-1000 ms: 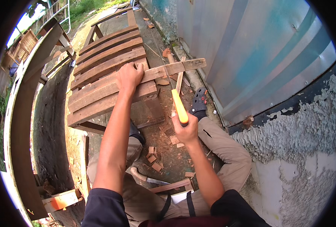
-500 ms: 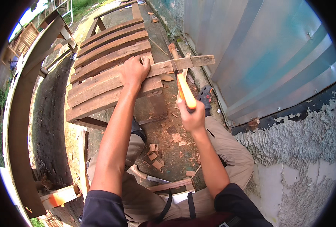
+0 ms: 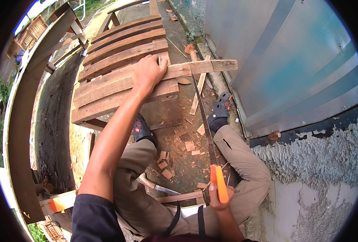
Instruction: The person sits on the ground and uses a hand saw to cut a wooden plank that is part of a wooden pallet. The person holds the plank steady with one hand and saws with the other, producing sawdust as the cut progresses.
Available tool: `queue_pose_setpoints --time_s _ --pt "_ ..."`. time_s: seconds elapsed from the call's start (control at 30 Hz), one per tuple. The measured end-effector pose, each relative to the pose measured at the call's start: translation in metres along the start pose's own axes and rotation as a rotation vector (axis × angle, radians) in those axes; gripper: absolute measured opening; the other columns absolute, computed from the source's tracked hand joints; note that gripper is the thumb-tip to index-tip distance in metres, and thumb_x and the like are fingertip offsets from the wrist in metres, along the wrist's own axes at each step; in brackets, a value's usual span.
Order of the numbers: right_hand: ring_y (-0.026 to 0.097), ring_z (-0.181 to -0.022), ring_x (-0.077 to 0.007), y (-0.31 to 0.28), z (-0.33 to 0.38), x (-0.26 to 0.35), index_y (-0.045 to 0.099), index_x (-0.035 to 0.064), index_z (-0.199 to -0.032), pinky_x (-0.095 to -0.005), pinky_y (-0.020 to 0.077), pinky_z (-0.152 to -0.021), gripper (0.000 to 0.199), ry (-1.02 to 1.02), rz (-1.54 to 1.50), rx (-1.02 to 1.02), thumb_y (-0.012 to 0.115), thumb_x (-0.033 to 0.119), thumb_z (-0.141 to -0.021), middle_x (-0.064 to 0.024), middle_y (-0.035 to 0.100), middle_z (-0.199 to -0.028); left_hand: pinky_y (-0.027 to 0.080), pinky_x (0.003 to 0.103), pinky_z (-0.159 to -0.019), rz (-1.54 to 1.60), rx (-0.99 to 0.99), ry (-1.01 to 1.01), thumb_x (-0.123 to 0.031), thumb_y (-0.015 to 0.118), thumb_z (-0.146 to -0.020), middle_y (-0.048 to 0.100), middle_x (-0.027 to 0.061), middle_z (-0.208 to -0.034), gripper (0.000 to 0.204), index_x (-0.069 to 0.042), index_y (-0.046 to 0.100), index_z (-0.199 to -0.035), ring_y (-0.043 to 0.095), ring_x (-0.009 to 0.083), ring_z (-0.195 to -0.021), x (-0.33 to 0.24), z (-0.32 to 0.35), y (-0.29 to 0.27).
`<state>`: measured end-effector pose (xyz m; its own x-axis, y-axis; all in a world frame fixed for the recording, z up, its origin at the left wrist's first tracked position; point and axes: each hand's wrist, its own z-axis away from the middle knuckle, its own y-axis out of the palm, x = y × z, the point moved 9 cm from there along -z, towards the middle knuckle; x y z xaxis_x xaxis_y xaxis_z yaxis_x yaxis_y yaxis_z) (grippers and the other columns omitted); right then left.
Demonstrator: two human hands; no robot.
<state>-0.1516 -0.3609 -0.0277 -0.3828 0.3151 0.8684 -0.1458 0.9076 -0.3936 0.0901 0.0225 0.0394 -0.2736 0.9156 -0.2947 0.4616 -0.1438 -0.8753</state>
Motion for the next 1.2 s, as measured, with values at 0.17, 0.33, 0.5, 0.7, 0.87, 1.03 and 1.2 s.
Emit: queue_pose_setpoints --time_s 0.17,0.33,0.5,0.7,0.87,1.03,1.2 --pt "0.056 -0.05 -0.0149 0.046 -0.128 -0.008 0.067 -0.0016 -0.08 -0.0329 0.0419 -0.05 0.024 0.165 -0.237 -0.033 0.069 0.017 -0.095 -0.0105 0.058 -0.057 0.054 0.053 -0.085 -0.013 -0.086 -0.025 -0.037 0.052 -0.093 0.073 0.0213 -0.099 0.041 -0.003 0.075 -0.094 0.069 0.0423 -0.094 0.0 0.002 -0.002" --pt "0.069 -0.065 -0.0348 0.084 -0.274 0.014 0.067 -0.0044 -0.081 -0.0425 0.0506 -0.062 0.03 0.08 -0.184 -0.117 0.07 0.024 -0.092 -0.0201 0.066 -0.066 0.054 0.053 -0.087 -0.016 -0.059 -0.075 -0.038 0.052 -0.092 0.073 0.0233 -0.102 0.043 -0.002 0.076 -0.096 0.069 0.0432 -0.097 -0.005 -0.008 0.002" --pt "0.049 -0.058 -0.0082 0.064 -0.165 0.004 0.063 -0.0023 -0.078 -0.0319 0.0388 -0.053 0.027 0.047 -0.237 -0.132 0.069 0.018 -0.095 -0.0009 0.053 -0.058 0.053 0.053 -0.088 -0.021 -0.044 -0.067 -0.04 0.051 -0.094 0.073 0.0243 -0.104 0.045 -0.002 0.075 -0.099 0.069 0.0435 -0.099 0.009 -0.011 -0.005" --pt "0.063 -0.047 -0.0218 0.001 0.001 0.014 0.067 -0.0004 -0.08 -0.0347 0.0482 -0.05 0.013 0.12 -0.063 0.029 0.068 0.007 -0.09 -0.0081 0.058 -0.056 0.052 0.053 -0.087 0.009 -0.038 0.03 -0.037 0.051 -0.094 0.072 0.0228 -0.103 0.042 -0.001 0.073 -0.095 0.068 0.0424 -0.098 0.0 0.0 -0.002" --pt "0.054 -0.049 -0.0123 0.019 -0.091 0.009 0.062 0.0 -0.072 -0.0336 0.0397 -0.048 0.027 0.24 -0.234 0.021 0.07 0.015 -0.093 -0.0062 0.054 -0.054 0.053 0.052 -0.087 0.027 -0.035 0.032 -0.035 0.052 -0.093 0.072 0.0224 -0.1 0.041 -0.001 0.073 -0.093 0.068 0.0419 -0.098 -0.004 0.002 0.0" --pt "0.052 -0.053 -0.0124 0.07 -0.257 0.017 0.061 -0.0022 -0.073 -0.0359 0.0412 -0.053 0.035 0.082 -0.208 -0.112 0.069 0.023 -0.095 -0.0024 0.056 -0.056 0.055 0.051 -0.088 -0.036 -0.059 -0.034 -0.036 0.053 -0.091 0.073 0.0211 -0.101 0.041 -0.002 0.076 -0.092 0.07 0.0403 -0.097 -0.008 -0.009 -0.002" --pt "0.052 -0.056 -0.0109 0.068 -0.198 0.015 0.061 -0.0034 -0.076 -0.0339 0.0419 -0.055 0.03 0.09 -0.2 -0.102 0.068 0.019 -0.094 -0.0043 0.056 -0.059 0.053 0.054 -0.085 -0.025 -0.125 -0.043 -0.037 0.051 -0.092 0.072 0.025 -0.098 0.042 -0.002 0.075 -0.092 0.069 0.0445 -0.094 0.008 -0.006 -0.003"
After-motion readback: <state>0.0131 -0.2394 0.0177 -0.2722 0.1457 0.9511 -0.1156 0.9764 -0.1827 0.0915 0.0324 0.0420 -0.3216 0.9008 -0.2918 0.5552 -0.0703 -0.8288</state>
